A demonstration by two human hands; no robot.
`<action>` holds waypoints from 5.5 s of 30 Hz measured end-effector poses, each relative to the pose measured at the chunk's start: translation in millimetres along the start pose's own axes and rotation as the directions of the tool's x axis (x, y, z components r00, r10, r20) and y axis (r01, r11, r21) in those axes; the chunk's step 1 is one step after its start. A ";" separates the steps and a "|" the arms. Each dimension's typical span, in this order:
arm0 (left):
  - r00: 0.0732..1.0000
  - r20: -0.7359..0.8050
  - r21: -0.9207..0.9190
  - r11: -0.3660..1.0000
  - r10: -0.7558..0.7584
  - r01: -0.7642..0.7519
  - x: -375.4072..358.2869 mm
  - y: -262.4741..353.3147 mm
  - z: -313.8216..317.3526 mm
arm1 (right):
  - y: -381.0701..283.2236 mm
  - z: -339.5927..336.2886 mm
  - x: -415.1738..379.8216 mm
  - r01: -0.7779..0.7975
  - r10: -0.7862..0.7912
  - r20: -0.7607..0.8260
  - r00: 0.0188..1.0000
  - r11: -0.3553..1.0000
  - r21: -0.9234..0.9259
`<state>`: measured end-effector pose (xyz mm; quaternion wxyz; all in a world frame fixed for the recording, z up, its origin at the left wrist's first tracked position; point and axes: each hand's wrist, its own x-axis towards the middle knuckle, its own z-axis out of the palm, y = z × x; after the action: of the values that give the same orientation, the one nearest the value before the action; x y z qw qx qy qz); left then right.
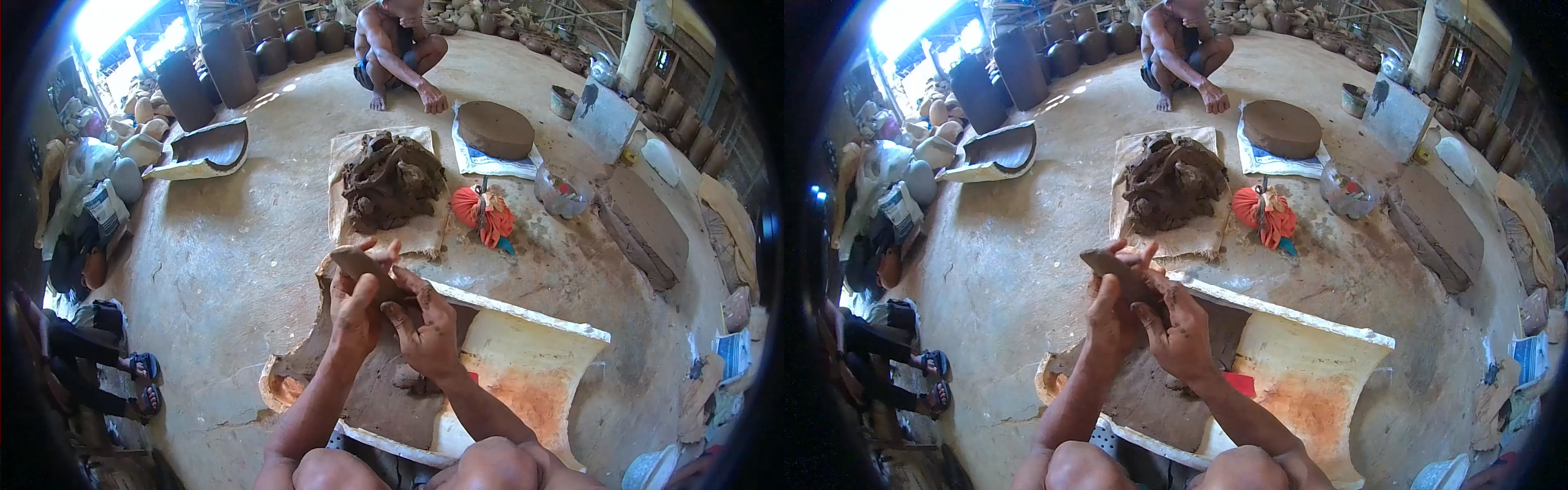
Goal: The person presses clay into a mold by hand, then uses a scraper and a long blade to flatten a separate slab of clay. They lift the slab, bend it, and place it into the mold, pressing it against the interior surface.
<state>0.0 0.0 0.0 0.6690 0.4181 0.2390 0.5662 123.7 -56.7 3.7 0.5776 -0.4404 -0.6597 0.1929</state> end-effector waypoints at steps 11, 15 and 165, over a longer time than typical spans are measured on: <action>0.956 -0.293 -0.303 0.945 0.032 -0.125 -5.6 20.7 29.8 | -3.3 -4.2 -9.9 0.036 -0.023 -0.219 0.976 0.998 0.056; 0.961 -0.273 -0.158 0.987 -0.043 -0.001 -16.6 2.7 40.2 | 2.2 7.3 17.8 -0.075 0.115 -0.098 0.988 0.937 0.342; 0.539 -0.841 0.075 0.979 -0.041 0.191 -238.1 14.2 -206.8 | -15.2 240.2 5.4 0.350 -0.140 0.966 0.215 0.935 0.058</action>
<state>-230.2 -168.1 -135.7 0.4753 0.1331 0.5995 0.6301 -105.3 0.5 -43.6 0.0399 -0.1697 -0.9476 0.2678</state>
